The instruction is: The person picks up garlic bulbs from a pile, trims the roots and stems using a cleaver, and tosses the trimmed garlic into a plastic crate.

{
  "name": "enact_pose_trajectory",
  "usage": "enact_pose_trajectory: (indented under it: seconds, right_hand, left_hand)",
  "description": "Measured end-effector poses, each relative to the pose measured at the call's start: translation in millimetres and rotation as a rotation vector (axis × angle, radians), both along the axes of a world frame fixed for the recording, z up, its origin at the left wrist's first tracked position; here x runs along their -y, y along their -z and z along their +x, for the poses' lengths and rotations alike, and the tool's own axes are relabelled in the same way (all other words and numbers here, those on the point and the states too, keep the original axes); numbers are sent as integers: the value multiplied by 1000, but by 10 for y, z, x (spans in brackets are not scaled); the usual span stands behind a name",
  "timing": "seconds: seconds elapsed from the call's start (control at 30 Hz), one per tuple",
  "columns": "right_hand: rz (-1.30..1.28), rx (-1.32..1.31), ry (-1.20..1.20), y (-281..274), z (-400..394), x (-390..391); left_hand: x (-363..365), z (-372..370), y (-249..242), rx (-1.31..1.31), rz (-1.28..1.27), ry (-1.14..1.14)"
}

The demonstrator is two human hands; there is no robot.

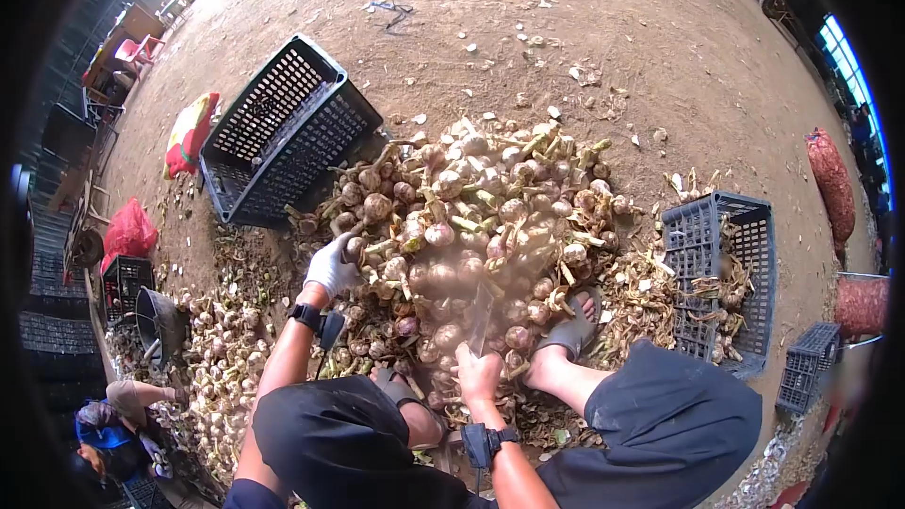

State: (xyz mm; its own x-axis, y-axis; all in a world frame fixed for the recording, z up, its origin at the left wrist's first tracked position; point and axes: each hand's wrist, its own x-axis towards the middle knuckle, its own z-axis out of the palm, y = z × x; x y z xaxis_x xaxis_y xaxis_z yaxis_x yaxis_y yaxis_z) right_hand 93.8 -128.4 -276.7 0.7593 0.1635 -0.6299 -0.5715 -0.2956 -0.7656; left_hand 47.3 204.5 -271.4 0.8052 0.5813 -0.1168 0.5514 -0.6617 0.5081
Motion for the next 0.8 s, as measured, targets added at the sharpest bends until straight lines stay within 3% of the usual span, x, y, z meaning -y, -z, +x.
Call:
enact_pose_trajectory:
  seconds: [0.03, 0.2, 0.27, 0.3, 0.33, 0.43, 0.5, 0.53, 0.57, 0.63, 0.8]
  right_hand:
    - [21, -2, 11, 22, -12, -11]
    - [179, 96, 18, -207, -28, -169]
    - [250, 71, 32, -460, -30, -251]
    - [270, 55, 15, -491, -52, -279]
    - [295, 67, 10, -524, -68, -302]
    - [390, 178, -75, -784, -101, -385]
    - [359, 327, -168, -1032, -128, -407]
    - [343, 431, -212, -1105, -144, -419]
    - [281, 638, -263, -1104, -147, -442]
    - [339, 733, -285, -1666, -182, -407]
    - [399, 1124, -422, -2166, -225, -235]
  left_hand:
    - [23, -37, -183, -88, -141, -81]
    - [37, -281, -868, 185, -310, -156]
    - [63, -362, -1273, 259, -320, -159]
    - [176, -350, -1704, 205, -155, -87]
    - [40, -426, -1707, 284, -31, 55]
    - [255, -516, -2394, 406, -108, 53]
    - [476, -554, -2908, 296, -455, -47]
    - [563, -589, -3054, 306, -437, -44]
    - [647, -632, -3170, 357, -463, -12]
    - [892, -694, -3336, 443, -566, 46]
    - [1504, -750, -3328, 320, -484, 91]
